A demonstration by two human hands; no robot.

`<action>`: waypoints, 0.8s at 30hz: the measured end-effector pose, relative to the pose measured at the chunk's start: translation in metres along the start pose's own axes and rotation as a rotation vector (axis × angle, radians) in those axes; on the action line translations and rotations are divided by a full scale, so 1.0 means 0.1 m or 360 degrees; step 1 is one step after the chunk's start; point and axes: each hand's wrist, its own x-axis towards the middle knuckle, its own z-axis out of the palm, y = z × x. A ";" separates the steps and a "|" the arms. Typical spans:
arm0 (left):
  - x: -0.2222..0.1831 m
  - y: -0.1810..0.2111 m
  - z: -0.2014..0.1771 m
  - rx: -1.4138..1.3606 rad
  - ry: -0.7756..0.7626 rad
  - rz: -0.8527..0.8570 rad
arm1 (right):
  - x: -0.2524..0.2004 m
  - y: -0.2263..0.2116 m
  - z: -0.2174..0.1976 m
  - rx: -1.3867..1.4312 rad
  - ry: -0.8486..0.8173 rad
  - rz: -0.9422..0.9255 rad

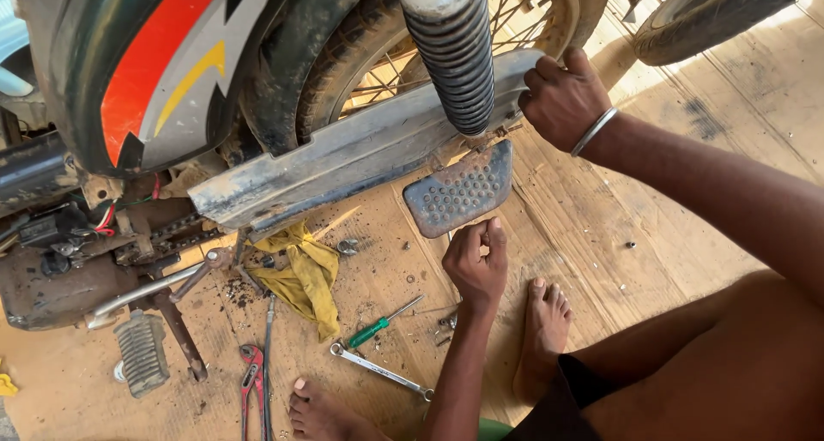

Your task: The person crouches beside a motorcycle and works on the chain guard area near the rear wheel and footrest. They align and hold the metal chain cover, pick up bolts from the ground, thread them into the cover by hand, and use wrenches to tighten fasteners, repeatedly reaching between the bike and the parts on the floor.

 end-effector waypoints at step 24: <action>0.01 -0.12 -0.08 -0.0037 0.0001 -0.0087 | -0.06 0.02 0.19 0.0802 0.0171 0.0262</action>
